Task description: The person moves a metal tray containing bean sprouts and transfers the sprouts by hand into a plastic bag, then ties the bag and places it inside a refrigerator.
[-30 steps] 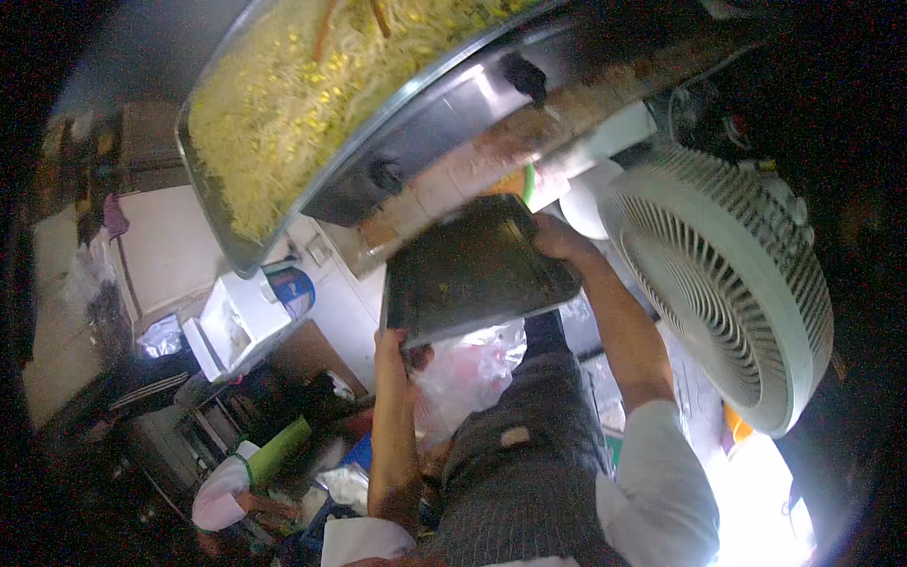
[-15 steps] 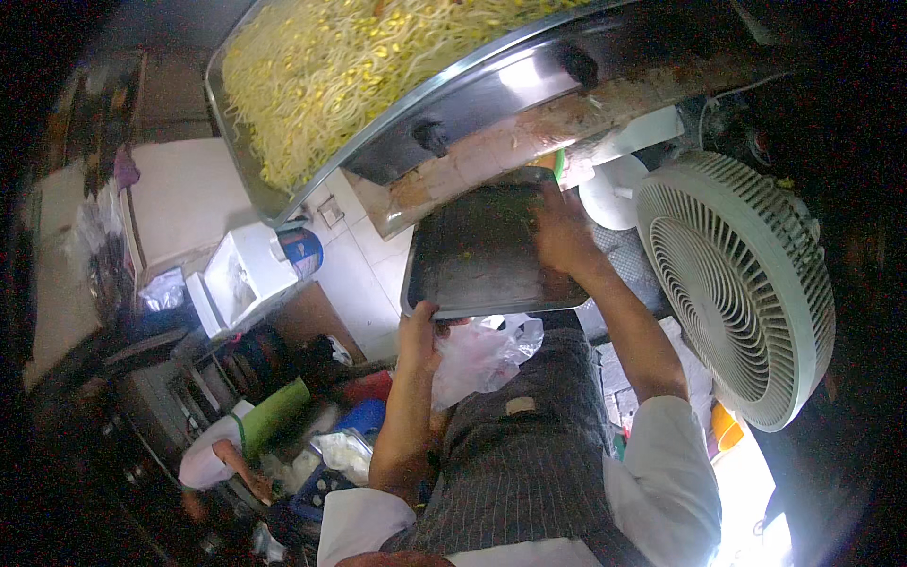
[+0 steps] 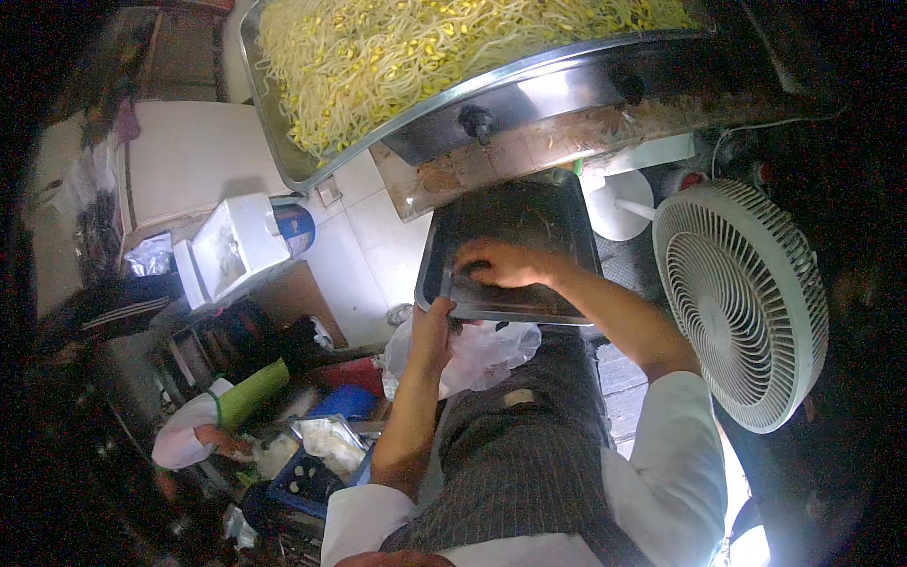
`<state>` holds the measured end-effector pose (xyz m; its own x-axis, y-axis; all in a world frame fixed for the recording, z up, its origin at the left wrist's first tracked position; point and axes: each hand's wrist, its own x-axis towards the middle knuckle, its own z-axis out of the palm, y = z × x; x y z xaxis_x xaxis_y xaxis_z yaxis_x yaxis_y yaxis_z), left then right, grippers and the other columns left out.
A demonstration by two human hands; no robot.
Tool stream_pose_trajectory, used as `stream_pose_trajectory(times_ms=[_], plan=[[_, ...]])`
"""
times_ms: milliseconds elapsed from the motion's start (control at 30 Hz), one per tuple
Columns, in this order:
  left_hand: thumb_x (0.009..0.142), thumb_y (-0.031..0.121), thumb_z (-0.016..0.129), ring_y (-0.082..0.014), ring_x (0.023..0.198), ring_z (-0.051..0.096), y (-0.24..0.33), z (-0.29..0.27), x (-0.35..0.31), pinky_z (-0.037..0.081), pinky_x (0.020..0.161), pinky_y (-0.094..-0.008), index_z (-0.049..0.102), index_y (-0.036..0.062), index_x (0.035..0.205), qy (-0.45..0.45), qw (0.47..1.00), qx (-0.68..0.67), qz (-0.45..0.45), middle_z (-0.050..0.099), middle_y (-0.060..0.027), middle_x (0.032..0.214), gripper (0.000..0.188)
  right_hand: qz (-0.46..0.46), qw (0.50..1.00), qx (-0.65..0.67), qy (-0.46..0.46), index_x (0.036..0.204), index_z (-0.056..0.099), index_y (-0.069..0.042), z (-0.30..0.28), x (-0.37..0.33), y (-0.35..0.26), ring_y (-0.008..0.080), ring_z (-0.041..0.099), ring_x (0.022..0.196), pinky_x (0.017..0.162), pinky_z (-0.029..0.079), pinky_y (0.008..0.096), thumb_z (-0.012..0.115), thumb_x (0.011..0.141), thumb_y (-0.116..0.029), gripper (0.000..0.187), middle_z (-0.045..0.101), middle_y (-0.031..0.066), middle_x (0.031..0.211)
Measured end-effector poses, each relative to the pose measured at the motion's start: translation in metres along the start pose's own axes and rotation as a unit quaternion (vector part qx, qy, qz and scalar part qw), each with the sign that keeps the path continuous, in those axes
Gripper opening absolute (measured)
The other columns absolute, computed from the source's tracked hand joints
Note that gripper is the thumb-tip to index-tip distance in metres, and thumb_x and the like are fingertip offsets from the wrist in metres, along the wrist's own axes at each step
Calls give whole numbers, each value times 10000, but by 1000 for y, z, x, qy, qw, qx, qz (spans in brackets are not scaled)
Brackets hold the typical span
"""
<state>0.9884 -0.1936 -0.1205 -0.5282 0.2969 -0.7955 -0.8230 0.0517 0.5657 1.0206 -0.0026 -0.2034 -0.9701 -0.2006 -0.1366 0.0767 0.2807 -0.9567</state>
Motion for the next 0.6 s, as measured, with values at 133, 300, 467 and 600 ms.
stream_pose_trajectory(times_ms=[133, 300, 467, 600], plan=[[787, 17, 468, -225, 589, 630, -5, -2, -9, 494, 444, -283, 310, 52, 1252, 11, 999, 29, 28, 576, -145, 957, 493, 175, 912, -367, 44, 1114, 629, -113, -21, 11, 42, 292, 510, 1117, 938, 399, 426, 638, 818, -237, 321, 592, 101, 1185], [788, 27, 487, -214, 651, 627, -10, 0, -28, 509, 484, -297, 312, 49, 1252, 26, 998, -18, 57, 569, -142, 950, 496, 147, 967, -184, -94, 1102, 610, -11, -16, 2, 43, 305, 505, 1158, 937, 427, 412, 573, 877, -243, 326, 573, 152, 1208], [789, 29, 495, -223, 679, 630, -16, -21, -39, 500, 490, -306, 319, 40, 1251, 14, 1000, -13, 22, 563, -144, 939, 494, 193, 934, -282, 107, 918, 648, 28, -21, 9, 114, 365, 529, 1102, 946, 423, 444, 577, 853, -178, 227, 630, 171, 1072], [787, 22, 490, -220, 638, 615, -15, -11, -50, 501, 493, -311, 323, 29, 1247, 8, 1000, -18, 7, 558, -143, 921, 490, 168, 955, -235, 74, 1099, 615, -35, -12, 10, 77, 373, 513, 1125, 974, 414, 429, 571, 842, -103, 270, 591, 183, 1150]])
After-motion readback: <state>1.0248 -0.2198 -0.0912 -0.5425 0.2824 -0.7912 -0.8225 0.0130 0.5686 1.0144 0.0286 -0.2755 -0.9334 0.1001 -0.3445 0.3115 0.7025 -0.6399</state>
